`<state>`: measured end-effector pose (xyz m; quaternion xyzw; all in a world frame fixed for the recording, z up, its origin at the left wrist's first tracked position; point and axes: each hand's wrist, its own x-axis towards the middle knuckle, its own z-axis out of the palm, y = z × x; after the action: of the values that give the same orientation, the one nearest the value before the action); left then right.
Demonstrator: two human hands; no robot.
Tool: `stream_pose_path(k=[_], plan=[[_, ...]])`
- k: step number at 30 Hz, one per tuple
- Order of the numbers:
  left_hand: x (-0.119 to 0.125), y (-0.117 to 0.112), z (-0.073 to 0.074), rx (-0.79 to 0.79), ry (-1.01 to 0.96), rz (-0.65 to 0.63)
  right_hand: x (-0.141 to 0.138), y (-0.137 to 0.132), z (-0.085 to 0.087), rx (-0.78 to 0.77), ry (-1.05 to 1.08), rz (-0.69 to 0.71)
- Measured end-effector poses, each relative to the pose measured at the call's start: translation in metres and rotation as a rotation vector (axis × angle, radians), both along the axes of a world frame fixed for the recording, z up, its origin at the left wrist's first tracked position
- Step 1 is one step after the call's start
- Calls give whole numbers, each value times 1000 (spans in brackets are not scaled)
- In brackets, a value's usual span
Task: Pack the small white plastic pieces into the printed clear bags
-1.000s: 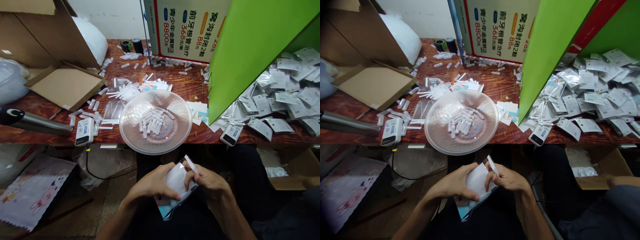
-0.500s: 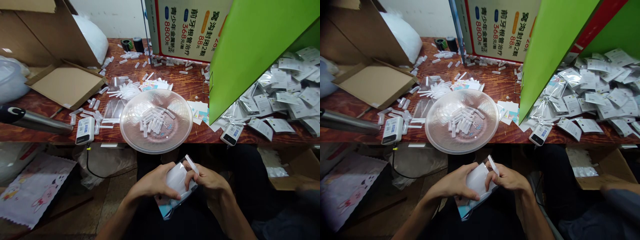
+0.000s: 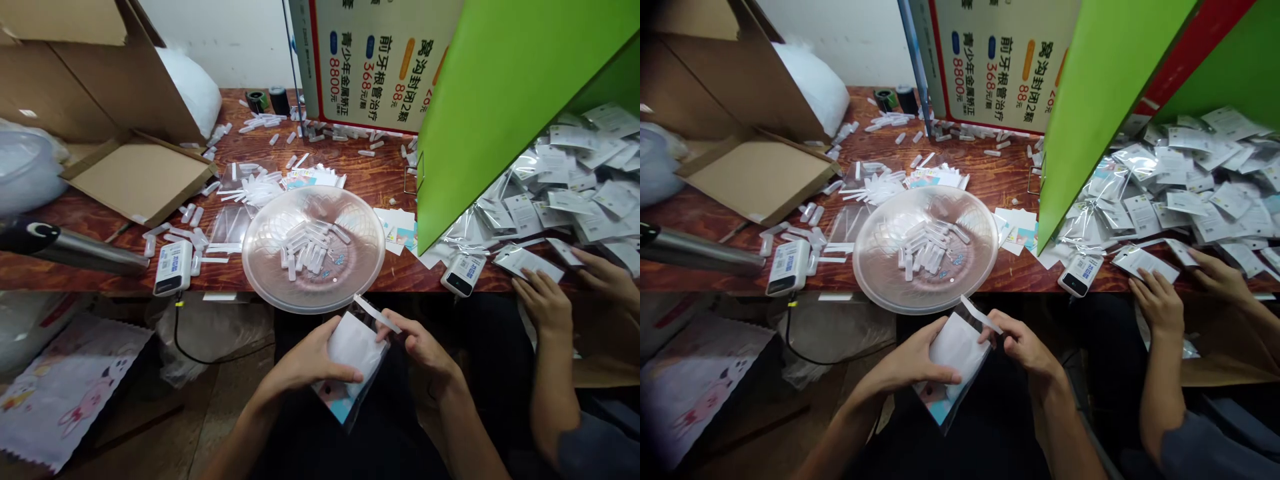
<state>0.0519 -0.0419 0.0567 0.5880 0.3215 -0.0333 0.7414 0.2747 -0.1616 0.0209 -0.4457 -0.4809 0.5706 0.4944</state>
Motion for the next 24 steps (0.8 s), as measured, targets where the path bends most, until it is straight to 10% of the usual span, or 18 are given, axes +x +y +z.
stream_pose_path(k=[10,24], plan=[[0,-10,0,343,156,0,-11,2,14,-118,-320,130],[-3,-12,-1,292,116,-38,-10,1,5,-116,-158,246]])
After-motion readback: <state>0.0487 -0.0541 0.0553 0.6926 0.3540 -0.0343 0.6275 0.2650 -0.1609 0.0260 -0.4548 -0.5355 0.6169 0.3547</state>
